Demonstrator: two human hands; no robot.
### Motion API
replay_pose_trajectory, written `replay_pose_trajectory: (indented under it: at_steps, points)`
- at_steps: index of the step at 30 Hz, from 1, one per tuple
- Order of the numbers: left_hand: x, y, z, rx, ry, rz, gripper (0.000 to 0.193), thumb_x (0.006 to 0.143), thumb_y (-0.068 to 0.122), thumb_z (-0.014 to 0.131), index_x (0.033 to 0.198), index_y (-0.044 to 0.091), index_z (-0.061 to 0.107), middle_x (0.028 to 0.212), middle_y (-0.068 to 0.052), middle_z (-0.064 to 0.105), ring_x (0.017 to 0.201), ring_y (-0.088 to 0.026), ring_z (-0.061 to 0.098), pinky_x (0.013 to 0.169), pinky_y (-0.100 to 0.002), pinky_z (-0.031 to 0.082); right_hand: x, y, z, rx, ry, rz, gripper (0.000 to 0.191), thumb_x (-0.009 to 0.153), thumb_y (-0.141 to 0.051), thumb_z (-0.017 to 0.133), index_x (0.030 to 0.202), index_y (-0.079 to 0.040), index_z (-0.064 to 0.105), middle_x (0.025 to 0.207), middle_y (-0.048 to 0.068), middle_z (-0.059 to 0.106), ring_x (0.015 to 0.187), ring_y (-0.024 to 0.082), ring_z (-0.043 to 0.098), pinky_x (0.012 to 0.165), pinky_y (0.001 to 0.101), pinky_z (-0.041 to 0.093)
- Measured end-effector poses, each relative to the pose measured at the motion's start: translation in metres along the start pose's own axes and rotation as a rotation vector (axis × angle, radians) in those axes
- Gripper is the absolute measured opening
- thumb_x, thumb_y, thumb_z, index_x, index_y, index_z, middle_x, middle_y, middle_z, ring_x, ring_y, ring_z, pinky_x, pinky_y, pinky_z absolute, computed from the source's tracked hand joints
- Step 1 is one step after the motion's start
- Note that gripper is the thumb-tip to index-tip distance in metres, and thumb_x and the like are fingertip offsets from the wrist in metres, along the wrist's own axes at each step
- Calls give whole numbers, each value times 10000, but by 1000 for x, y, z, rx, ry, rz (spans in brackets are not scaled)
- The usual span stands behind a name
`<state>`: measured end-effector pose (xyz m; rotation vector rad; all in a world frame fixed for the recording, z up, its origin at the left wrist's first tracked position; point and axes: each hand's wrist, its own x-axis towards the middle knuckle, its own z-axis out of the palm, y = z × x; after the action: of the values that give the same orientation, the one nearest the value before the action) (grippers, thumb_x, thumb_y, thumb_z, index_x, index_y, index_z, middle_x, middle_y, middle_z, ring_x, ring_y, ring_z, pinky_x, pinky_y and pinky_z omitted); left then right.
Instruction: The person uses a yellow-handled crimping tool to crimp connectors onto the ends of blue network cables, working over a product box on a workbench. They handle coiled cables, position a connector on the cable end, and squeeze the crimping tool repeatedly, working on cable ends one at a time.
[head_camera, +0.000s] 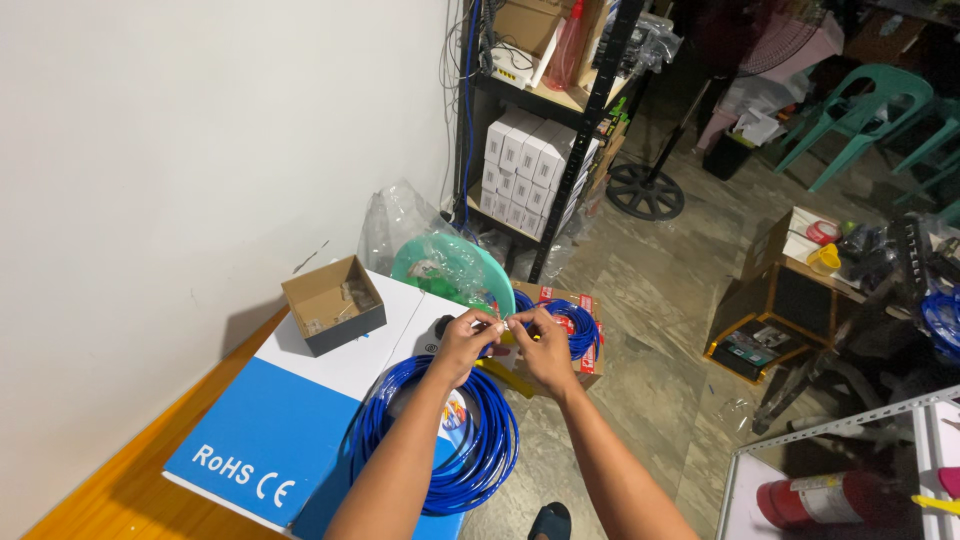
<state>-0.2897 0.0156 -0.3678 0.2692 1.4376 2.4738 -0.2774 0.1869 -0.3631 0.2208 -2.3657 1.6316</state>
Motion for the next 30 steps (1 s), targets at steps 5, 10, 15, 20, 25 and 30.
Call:
replay_pose_trajectory:
  at_steps: [5,10,15,20,25,30]
  points:
    - [1,3,3,67,21,-37,121,924,102,741,973,43,647,864,-36,643,786,-105,628,658,-326,611,10,-2,-7,66,-98,56,176,948,-177,695,1008,-13,721,960,41,633,711,79,631,579,260,540]
    - [2,3,6,69,-2,-49,166,929,130,728,1054,23,703,896,-45,684,796,-109,635,629,-285,563,19,-11,-18,34,-216,100,196,968,-207,663,1045,-27,678,994,29,631,715,91,620,603,267,543]
    - [3,4,6,70,-18,-11,169,934,124,721,1066,18,711,929,-47,683,816,-116,633,637,-283,546,21,-18,-23,-34,-272,129,195,970,-220,657,1043,-43,697,961,43,628,687,101,601,612,266,535]
    - [0,7,7,-12,17,-16,104,944,120,708,1015,64,658,925,-20,638,840,-107,617,680,-306,588,20,-18,-17,-68,-183,45,188,968,-208,684,1035,-38,728,912,42,664,675,100,591,599,273,510]
    - [0,7,7,-66,18,-22,103,939,118,703,1007,73,640,938,1,647,842,-103,612,695,-314,588,18,-12,-11,16,-150,140,200,956,-222,688,1024,-36,718,820,25,688,639,81,604,558,264,519]
    - [2,3,-1,-87,-37,-17,119,961,106,700,1046,33,659,909,-29,650,822,-124,617,698,-297,544,18,1,-3,64,-135,152,220,972,-240,691,1008,-23,687,803,40,671,643,78,588,556,258,513]
